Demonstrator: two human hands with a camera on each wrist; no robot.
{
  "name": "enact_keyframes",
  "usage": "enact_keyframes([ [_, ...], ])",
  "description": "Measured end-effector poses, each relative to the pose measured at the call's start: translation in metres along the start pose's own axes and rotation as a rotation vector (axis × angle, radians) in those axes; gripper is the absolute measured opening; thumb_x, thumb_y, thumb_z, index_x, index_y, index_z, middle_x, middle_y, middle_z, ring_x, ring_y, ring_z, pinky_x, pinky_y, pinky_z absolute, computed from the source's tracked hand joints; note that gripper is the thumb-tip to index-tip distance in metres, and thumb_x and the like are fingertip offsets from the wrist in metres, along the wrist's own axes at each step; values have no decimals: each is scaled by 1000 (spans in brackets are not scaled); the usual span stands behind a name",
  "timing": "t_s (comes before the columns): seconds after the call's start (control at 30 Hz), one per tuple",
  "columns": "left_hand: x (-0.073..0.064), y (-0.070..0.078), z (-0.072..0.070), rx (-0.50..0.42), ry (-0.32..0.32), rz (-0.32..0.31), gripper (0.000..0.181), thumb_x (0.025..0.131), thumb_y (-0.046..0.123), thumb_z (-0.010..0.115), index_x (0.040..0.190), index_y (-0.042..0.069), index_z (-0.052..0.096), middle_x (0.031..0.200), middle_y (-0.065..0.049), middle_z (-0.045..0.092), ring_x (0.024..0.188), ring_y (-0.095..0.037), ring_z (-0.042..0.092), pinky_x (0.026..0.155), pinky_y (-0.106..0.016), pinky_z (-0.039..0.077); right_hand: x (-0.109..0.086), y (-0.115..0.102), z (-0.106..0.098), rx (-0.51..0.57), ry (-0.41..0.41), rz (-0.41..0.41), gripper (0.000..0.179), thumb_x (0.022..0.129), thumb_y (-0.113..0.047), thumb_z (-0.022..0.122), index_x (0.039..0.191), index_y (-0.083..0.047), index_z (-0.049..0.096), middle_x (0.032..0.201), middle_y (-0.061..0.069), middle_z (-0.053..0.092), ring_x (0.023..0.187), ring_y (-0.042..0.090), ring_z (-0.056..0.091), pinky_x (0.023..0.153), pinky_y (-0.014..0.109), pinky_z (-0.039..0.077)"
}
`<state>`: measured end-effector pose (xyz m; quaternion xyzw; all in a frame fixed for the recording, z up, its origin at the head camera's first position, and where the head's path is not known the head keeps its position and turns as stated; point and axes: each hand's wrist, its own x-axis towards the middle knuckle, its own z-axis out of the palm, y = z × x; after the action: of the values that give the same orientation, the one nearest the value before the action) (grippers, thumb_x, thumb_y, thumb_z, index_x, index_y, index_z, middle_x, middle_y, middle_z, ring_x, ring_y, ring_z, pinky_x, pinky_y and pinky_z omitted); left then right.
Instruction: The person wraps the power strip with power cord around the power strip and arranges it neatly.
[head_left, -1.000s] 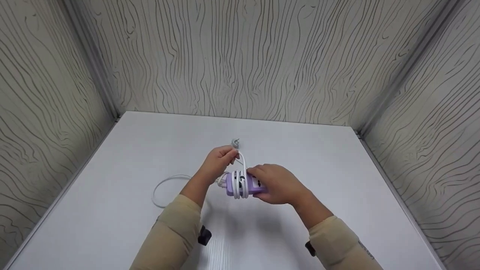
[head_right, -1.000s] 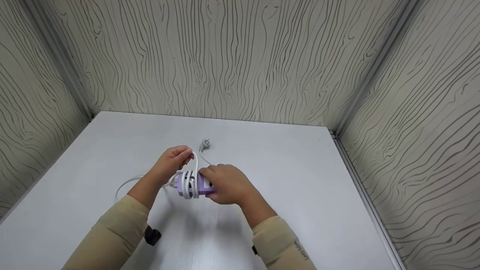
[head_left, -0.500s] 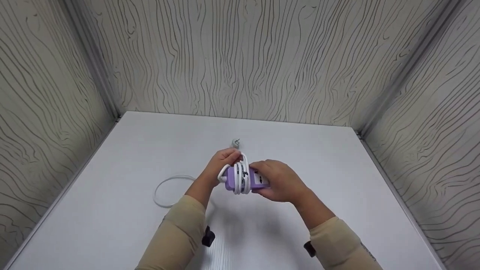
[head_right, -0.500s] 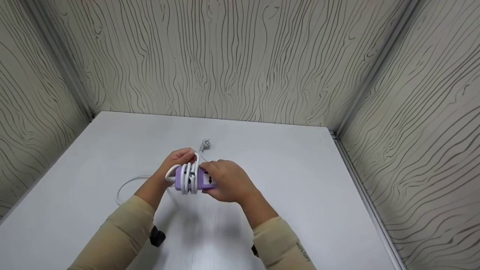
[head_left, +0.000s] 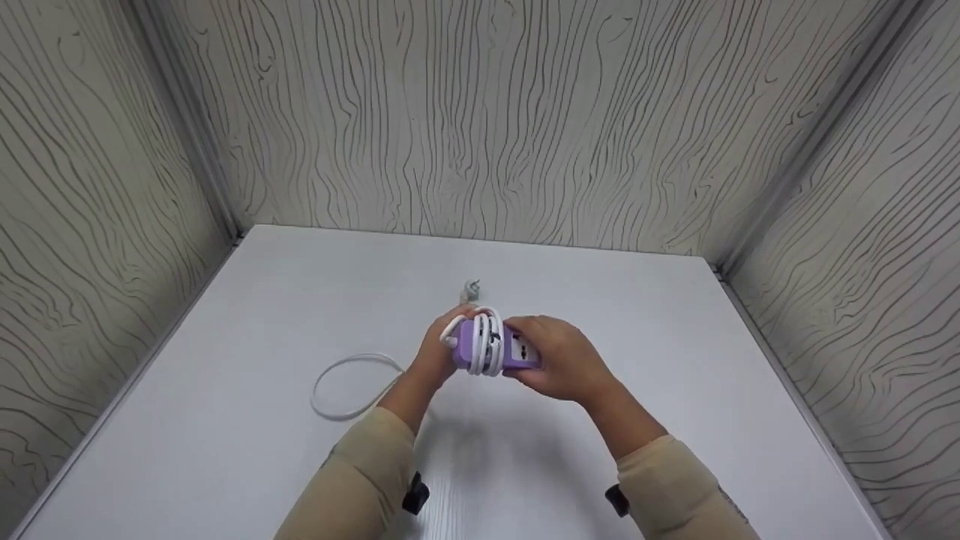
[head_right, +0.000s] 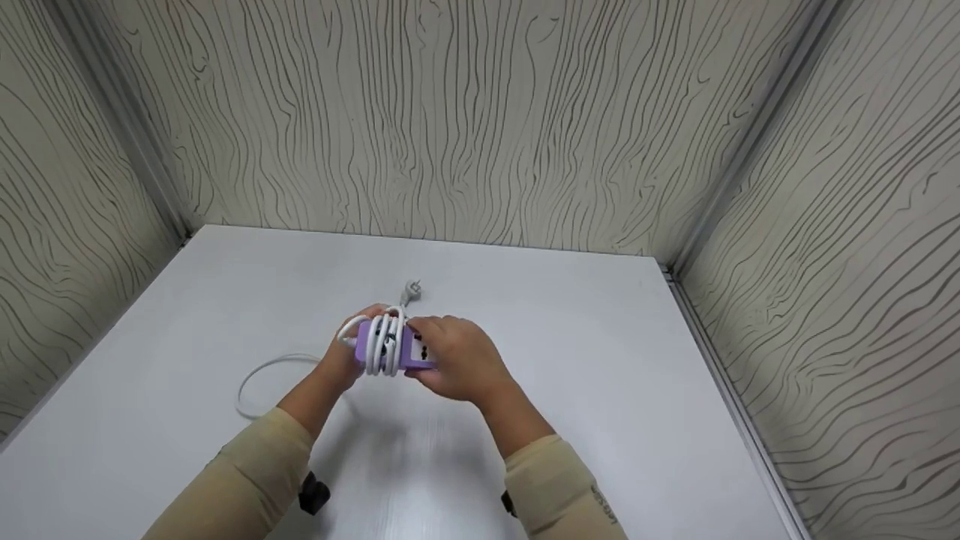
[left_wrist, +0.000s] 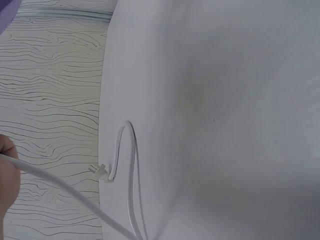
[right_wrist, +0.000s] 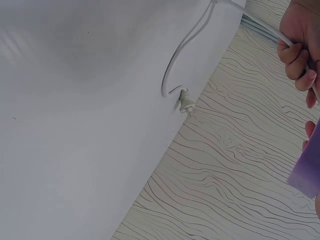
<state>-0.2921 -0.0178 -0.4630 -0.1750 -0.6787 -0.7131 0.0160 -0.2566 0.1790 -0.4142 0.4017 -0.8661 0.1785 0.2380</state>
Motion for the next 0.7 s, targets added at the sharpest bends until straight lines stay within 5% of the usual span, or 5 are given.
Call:
enact_keyframes([
  [0.13, 0, -11, 4, -47, 39, 5, 28, 91, 6, 46, 114, -9, 49, 97, 0, 59, 89, -4, 52, 85, -24, 40, 0, 2, 2, 21, 38, 48, 59, 68, -30, 79, 118, -11, 52, 104, 1, 62, 91, 13, 58, 77, 33, 48],
  [0.23, -2, -14, 5, 11, 23, 34, 30, 92, 6, 42, 119, -8, 45, 102, -9, 58, 96, -15, 53, 90, -33, 40, 0, 3, 2, 44, 54, 73, 59, 70, -31, 78, 118, -10, 52, 106, 2, 62, 93, 14, 58, 78, 34, 48],
  [0.37, -1, -15, 1, 326, 42, 74, 28, 93, 10, 43, 117, -2, 54, 106, -14, 61, 103, -25, 56, 93, -39, 40, 2, 2, 2, 93, 73, 115, 58, 71, -29, 78, 118, -10, 52, 106, 2, 62, 93, 13, 58, 79, 33, 49],
  [0.53, 1, -15, 0, 399, 59, 81, 20, 87, 6, 50, 103, 1, 63, 98, -11, 65, 95, -23, 59, 88, -40, 44, 2, 1, 4, 99, 55, 194, 56, 72, -29, 77, 119, -11, 52, 106, 2, 62, 92, 12, 58, 79, 32, 49],
  [0.7, -3, -14, 4, 517, 107, 55, 20, 86, 5, 55, 104, 7, 63, 98, -5, 66, 93, -18, 60, 85, -36, 46, 5, -3, 8, 72, 26, 297, 55, 73, -33, 75, 118, -12, 52, 104, 2, 62, 88, 12, 58, 77, 32, 49],
])
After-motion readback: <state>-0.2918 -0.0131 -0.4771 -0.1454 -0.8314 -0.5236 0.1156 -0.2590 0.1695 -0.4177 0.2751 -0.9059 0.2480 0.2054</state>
